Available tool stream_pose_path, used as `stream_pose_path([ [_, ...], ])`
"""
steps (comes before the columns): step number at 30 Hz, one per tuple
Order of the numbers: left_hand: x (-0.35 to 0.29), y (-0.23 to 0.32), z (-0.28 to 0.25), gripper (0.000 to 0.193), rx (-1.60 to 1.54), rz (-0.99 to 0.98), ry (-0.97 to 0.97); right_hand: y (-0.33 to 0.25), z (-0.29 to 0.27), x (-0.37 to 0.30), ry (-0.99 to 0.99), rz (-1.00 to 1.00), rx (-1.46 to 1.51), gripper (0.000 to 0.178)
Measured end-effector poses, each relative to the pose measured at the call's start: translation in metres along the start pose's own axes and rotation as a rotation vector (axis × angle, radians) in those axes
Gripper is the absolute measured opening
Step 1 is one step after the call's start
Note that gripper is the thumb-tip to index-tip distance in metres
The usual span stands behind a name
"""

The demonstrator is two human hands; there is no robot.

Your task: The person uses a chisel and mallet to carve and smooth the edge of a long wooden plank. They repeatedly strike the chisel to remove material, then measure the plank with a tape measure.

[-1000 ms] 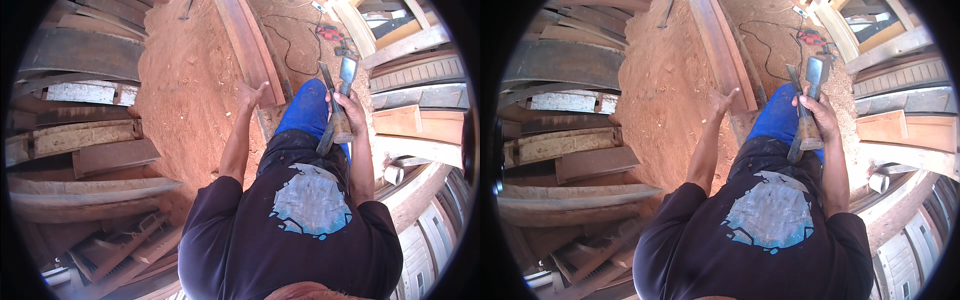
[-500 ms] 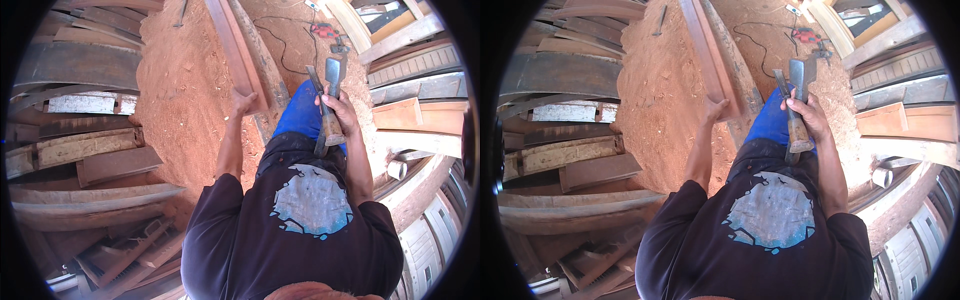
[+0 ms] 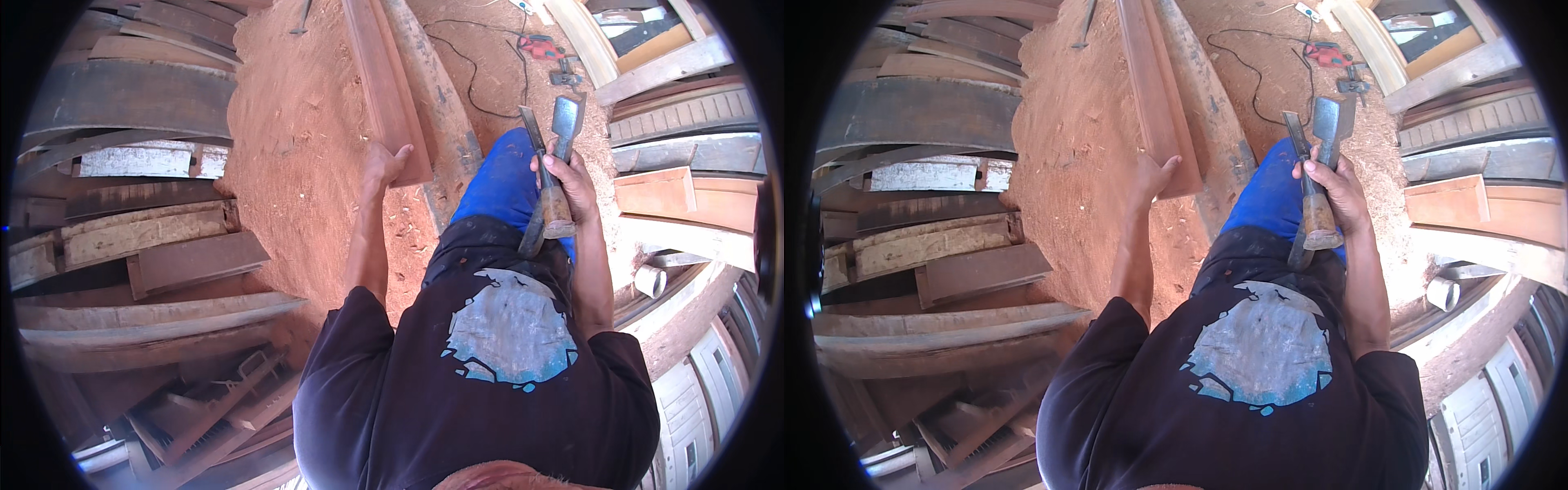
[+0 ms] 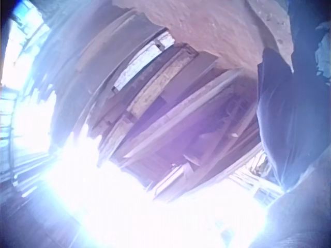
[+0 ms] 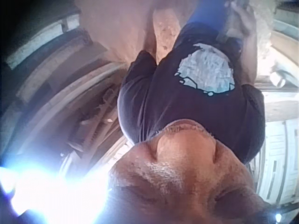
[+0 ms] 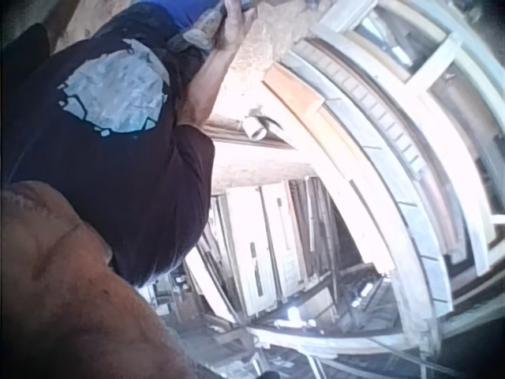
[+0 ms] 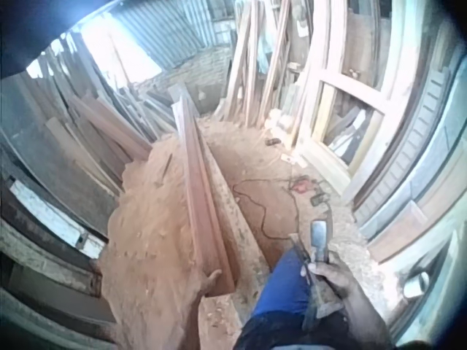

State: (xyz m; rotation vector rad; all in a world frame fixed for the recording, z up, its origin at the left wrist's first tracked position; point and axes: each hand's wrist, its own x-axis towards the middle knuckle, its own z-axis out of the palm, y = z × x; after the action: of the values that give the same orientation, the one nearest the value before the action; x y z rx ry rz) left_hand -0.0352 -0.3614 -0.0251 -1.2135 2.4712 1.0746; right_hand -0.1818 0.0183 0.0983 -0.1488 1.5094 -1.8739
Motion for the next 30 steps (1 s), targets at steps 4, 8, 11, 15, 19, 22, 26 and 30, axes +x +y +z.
stream_pose_path([
  [4, -0.028, 0.03, -0.001, 0.086, 0.219, -0.007, 0.093, 0.002, 0.004, 0.005, -0.007, 0.027, -0.029, 0.027],
  [8, -0.031, 0.061, 0.015, 0.084, 0.167, 0.0, 0.113, -0.003, 0.012, 0.009, -0.029, 0.043, -0.041, 0.025],
  [11, -0.027, 0.058, 0.043, 0.082, 0.09, 0.079, 0.165, -0.002, 0.016, 0.011, -0.069, 0.03, -0.09, 0.025],
  [15, -0.011, 0.033, 0.048, 0.084, -0.045, 0.105, 0.137, 0.0, 0.014, 0.014, -0.077, 0.017, -0.111, 0.029],
  [19, -0.019, 0.022, 0.058, 0.088, -0.159, 0.381, 0.315, 0.008, 0.009, 0.017, -0.069, 0.031, -0.056, 0.031],
  [22, -0.008, 0.01, 0.065, 0.075, -0.277, 0.642, 0.517, 0.006, 0.013, 0.017, -0.069, 0.029, -0.066, 0.032],
  [26, -0.016, -0.01, 0.052, 0.053, -0.349, 0.619, 0.143, 0.005, 0.009, 0.016, -0.067, 0.036, -0.068, 0.032],
  [30, -0.022, -0.03, 0.05, 0.047, -0.399, 0.71, 0.077, 0.002, 0.011, 0.014, -0.058, 0.035, -0.087, 0.025],
])
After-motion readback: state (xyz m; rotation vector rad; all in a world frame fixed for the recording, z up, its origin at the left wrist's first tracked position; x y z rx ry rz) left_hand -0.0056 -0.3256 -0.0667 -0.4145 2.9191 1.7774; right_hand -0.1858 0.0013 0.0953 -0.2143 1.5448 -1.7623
